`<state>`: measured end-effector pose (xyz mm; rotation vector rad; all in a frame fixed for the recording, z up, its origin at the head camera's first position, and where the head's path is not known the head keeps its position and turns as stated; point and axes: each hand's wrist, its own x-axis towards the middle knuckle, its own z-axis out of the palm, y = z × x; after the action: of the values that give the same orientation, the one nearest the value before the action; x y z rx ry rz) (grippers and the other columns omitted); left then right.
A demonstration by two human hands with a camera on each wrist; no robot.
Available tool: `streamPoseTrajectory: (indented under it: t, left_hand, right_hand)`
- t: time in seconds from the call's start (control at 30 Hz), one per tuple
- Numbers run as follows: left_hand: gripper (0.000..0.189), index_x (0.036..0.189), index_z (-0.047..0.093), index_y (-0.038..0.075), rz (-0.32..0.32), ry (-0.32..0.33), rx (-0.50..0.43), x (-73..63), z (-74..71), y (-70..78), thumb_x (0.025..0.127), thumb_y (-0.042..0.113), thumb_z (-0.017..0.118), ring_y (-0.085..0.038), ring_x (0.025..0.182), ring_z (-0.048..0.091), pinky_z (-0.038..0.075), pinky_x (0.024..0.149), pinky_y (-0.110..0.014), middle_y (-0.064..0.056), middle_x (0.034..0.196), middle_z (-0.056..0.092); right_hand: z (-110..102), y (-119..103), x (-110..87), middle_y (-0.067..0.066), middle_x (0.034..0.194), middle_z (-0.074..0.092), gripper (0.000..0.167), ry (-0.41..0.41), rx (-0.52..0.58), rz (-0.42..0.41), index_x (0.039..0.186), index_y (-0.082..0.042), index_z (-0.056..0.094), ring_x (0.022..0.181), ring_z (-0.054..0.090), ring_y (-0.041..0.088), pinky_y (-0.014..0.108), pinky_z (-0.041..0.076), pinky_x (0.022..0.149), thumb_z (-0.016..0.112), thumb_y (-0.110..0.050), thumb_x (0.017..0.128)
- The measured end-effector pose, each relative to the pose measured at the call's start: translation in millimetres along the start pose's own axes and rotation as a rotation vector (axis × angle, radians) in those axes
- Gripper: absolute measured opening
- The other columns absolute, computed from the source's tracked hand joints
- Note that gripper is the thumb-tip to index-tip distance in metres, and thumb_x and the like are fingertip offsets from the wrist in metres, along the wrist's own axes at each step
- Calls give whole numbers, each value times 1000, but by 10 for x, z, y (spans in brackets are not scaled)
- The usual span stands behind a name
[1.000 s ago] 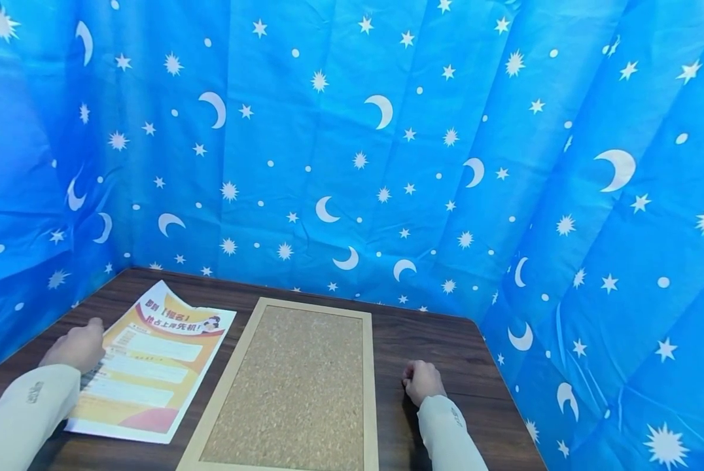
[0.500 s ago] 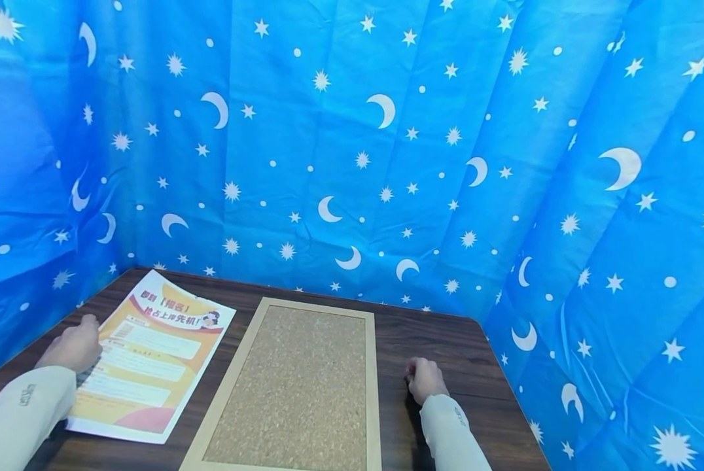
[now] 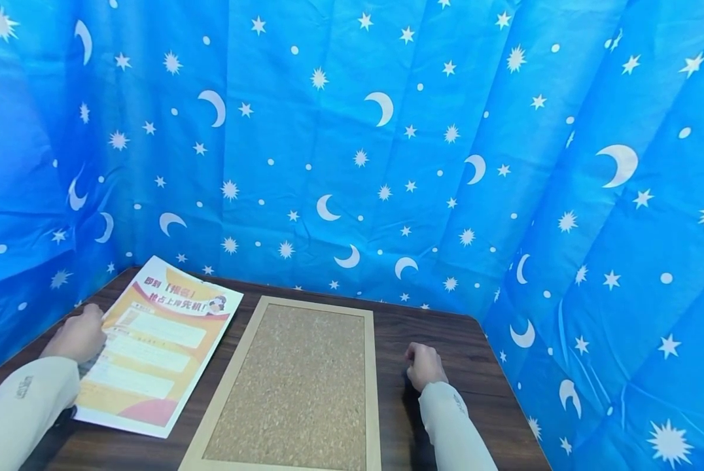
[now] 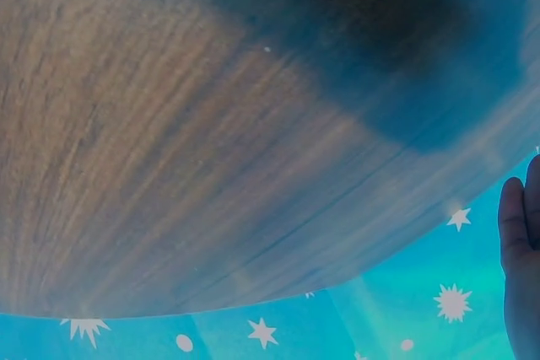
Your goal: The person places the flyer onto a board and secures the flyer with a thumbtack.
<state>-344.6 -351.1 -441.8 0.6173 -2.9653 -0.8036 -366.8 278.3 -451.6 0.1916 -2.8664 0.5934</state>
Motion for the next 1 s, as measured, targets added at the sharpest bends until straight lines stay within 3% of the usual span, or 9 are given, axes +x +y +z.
streamPoseTrajectory:
  t: [0.17,0.37,0.77,1.0]
  left_hand:
    - [68,141,0,-12,-3,-10,-26,7,-34,82,96,4,49,-40,77,51,46,68,-54,-34,100,43]
    - [65,139,4,-15,50,5,-45,6,-36,161,95,1,49,-41,78,50,45,70,-56,-34,100,43]
    - [57,137,10,-19,74,-4,-64,-6,141,444,93,-3,44,-42,86,49,43,75,-57,-37,104,43]
    - [54,135,14,-18,89,-35,-90,-39,190,529,93,-4,43,-37,80,52,45,67,-49,-33,97,46]
  right_hand:
    - [-35,-34,26,0,73,56,24,-6,-4,6,79,-10,61,66,51,17,36,47,63,61,13,75]
    - [-36,-61,74,2,76,58,23,-14,1,28,85,-7,63,68,52,18,37,48,65,60,14,76]
    - [27,-150,73,2,79,57,27,-63,-8,27,85,-9,63,69,52,18,38,49,66,60,16,74]
    - [-36,-196,96,1,80,57,25,-80,-30,9,87,-8,64,71,53,18,38,51,68,63,14,75]
